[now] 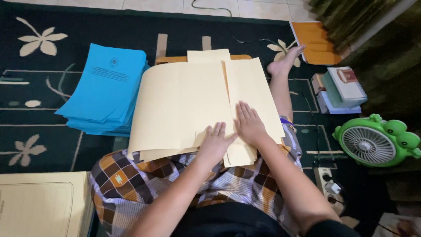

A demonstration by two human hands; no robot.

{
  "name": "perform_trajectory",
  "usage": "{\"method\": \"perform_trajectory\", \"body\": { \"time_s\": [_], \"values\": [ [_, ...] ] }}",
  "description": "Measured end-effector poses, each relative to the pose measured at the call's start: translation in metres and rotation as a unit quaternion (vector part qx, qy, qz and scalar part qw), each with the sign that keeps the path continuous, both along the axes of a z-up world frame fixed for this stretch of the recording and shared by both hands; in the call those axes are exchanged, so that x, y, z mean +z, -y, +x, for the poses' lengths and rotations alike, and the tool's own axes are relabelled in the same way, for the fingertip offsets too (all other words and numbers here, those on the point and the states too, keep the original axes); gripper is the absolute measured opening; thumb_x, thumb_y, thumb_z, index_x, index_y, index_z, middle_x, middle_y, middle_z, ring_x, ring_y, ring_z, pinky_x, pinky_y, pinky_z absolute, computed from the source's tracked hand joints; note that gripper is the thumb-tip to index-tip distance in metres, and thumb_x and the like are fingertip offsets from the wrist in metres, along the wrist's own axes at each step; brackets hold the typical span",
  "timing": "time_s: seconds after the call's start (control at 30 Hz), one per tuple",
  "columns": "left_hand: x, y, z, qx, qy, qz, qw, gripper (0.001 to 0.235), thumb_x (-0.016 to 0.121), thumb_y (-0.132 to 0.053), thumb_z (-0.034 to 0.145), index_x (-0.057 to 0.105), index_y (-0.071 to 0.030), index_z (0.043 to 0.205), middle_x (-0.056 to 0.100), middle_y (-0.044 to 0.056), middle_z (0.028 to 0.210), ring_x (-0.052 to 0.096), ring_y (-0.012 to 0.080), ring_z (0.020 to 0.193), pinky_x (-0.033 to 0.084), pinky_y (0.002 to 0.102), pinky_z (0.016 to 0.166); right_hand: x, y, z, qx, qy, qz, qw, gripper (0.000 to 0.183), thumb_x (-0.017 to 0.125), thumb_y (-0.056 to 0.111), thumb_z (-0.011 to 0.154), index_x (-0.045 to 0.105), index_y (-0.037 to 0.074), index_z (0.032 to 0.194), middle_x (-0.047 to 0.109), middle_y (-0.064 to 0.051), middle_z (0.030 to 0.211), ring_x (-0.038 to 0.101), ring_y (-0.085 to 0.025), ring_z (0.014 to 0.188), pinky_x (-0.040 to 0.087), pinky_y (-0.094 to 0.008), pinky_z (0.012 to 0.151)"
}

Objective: Assembling paper folders by folding pre-cut flaps and inserting printed documents into them.

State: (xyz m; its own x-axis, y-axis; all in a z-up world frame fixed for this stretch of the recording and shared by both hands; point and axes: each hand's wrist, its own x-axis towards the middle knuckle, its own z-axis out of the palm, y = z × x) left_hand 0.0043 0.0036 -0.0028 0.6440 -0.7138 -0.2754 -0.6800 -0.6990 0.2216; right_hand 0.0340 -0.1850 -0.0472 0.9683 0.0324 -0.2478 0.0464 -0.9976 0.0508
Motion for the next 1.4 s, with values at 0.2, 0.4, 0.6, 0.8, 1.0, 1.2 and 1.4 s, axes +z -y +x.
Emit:
{"method": "perform_trajectory", "body": {
  "time_s": [0.2, 0.4, 0.6, 0.8, 1.0, 1.2, 1.4],
  "values": [
    [0.001, -0.016, -0.01, -0.01, -0.011, -0.036, 0.999, 0.064, 0.04, 0.0, 0.101, 0.042, -0.033, 0.156, 0.03, 0.03, 0.162, 0.023, 0.0431, 0.154, 0.019, 0.066, 0.12, 0.004, -0.004, -0.046, 0.002, -0.011, 0.0, 1.0, 0.067, 0.017, 0.042, 0.108, 0.018, 0.008, 0.165, 0.016, -0.012, 0.173, 0.017, -0.028, 0.159, 0.019, -0.041, 0.128],
    [0.01, -0.022, -0.01, -0.018, -0.006, -0.048, 0.999, 0.069, 0.041, 0.004, 0.099, 0.038, -0.03, 0.158, 0.032, 0.032, 0.161, 0.026, 0.0442, 0.153, 0.02, 0.067, 0.119, -0.023, 0.02, 0.069, 0.001, 0.021, -0.025, 0.999, 0.069, 0.011, 0.047, 0.108, 0.014, 0.011, 0.167, 0.012, -0.01, 0.175, 0.012, -0.026, 0.161, 0.013, -0.041, 0.129],
    [0.004, -0.023, -0.011, -0.022, 0.001, -0.052, 0.998, 0.067, 0.041, 0.004, 0.1, 0.038, -0.028, 0.158, 0.032, 0.032, 0.161, 0.025, 0.0443, 0.154, 0.018, 0.067, 0.12, -0.041, 0.024, 0.103, -0.031, 0.014, -0.018, 0.999, 0.073, 0.003, 0.05, 0.107, 0.011, 0.01, 0.167, 0.007, -0.009, 0.175, 0.006, -0.026, 0.161, 0.009, -0.041, 0.13],
    [0.009, -0.024, -0.009, -0.021, 0.001, -0.037, 0.999, 0.07, 0.042, 0.005, 0.098, 0.038, -0.028, 0.159, 0.031, 0.032, 0.161, 0.024, 0.0449, 0.154, 0.017, 0.068, 0.119, -0.018, 0.007, 0.066, -0.037, -0.014, -0.039, 0.998, 0.071, 0.002, 0.048, 0.107, 0.011, 0.01, 0.167, 0.006, -0.009, 0.175, 0.006, -0.025, 0.161, 0.009, -0.039, 0.13],
    [0.018, -0.024, -0.009, -0.021, -0.03, -0.034, 0.999, 0.073, 0.041, 0.008, 0.097, 0.035, -0.028, 0.16, 0.027, 0.032, 0.163, 0.02, 0.0443, 0.155, 0.016, 0.068, 0.119, -0.035, 0.03, 0.143, -0.025, 0.024, -0.044, 0.998, 0.071, 0.004, 0.047, 0.107, 0.012, 0.01, 0.167, 0.007, -0.009, 0.175, 0.007, -0.026, 0.161, 0.011, -0.043, 0.13],
    [0.017, -0.023, -0.008, -0.016, -0.041, -0.038, 0.998, 0.073, 0.04, 0.008, 0.097, 0.035, -0.028, 0.16, 0.025, 0.031, 0.164, 0.018, 0.0443, 0.156, 0.013, 0.068, 0.12, -0.031, 0.026, 0.149, -0.033, 0.016, -0.029, 0.999, 0.072, 0.001, 0.046, 0.106, 0.009, 0.008, 0.167, 0.005, -0.009, 0.175, 0.004, -0.026, 0.162, 0.007, -0.042, 0.131],
    [0.026, -0.024, -0.01, -0.014, -0.036, -0.035, 0.999, 0.071, 0.041, 0.008, 0.097, 0.038, -0.026, 0.159, 0.026, 0.032, 0.163, 0.019, 0.0451, 0.155, 0.013, 0.07, 0.119, -0.014, 0.008, 0.083, -0.039, -0.017, -0.025, 0.999, 0.071, 0.002, 0.047, 0.107, 0.009, 0.009, 0.167, 0.005, -0.01, 0.175, 0.004, -0.025, 0.161, 0.007, -0.039, 0.13]
  ]
}}
